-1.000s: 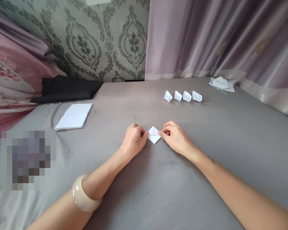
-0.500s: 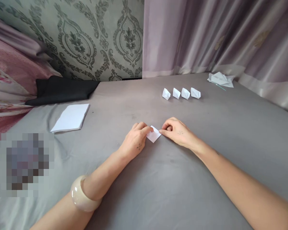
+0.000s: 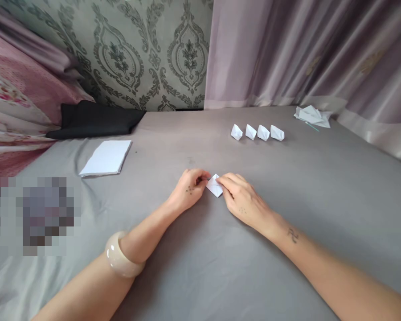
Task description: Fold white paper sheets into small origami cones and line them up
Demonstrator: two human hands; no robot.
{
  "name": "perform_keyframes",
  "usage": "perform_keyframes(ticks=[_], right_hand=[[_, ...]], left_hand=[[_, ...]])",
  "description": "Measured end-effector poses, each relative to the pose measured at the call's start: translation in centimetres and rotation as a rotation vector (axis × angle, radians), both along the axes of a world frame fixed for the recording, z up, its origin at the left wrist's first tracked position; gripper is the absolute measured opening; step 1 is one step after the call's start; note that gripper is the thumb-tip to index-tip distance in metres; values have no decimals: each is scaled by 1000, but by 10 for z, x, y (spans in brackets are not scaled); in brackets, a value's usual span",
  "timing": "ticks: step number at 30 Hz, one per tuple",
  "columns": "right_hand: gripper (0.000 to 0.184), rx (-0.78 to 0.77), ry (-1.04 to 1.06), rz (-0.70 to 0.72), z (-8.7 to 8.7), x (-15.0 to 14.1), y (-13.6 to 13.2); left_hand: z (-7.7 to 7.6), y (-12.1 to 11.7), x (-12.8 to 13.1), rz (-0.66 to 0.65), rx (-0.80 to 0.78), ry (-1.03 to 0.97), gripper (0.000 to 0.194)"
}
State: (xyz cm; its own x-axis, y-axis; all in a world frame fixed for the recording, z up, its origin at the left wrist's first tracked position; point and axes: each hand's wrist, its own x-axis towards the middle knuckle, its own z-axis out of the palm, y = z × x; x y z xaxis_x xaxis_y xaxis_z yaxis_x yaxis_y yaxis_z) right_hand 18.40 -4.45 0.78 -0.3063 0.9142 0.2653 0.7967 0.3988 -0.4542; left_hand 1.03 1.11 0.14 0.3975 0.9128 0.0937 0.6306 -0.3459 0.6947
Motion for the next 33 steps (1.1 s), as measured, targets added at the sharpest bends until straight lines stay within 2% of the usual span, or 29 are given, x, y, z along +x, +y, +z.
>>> perform_keyframes(ticks=[2, 4, 8, 21, 24, 27, 30, 33], right_hand=[[31, 14, -72, -1, 1, -1, -3], [30, 23, -120, -5, 2, -2, -5], [29, 18, -162, -16, 2, -5, -8], [22, 49, -232, -16, 5, -9, -10], [24, 50, -219, 2, 5, -6, -9], [28, 56, -219, 0, 4, -6, -10], [34, 41, -225, -13, 3, -8, -12], [38, 24, -230, -31, 2, -10, -11]], left_hand=[[3, 0, -4, 93, -90, -20, 30], [7, -1, -6, 135, -103, 2, 28], [11, -7, -5, 150, -109, 30, 15], [3, -5, 2, 217, -73, 146, 6], [-1, -6, 0, 120, 33, 101, 16], [-3, -11, -1, -100, 202, 109, 28], [2, -17, -1, -251, 308, 220, 35], [11, -22, 1, -320, 352, 396, 32]])
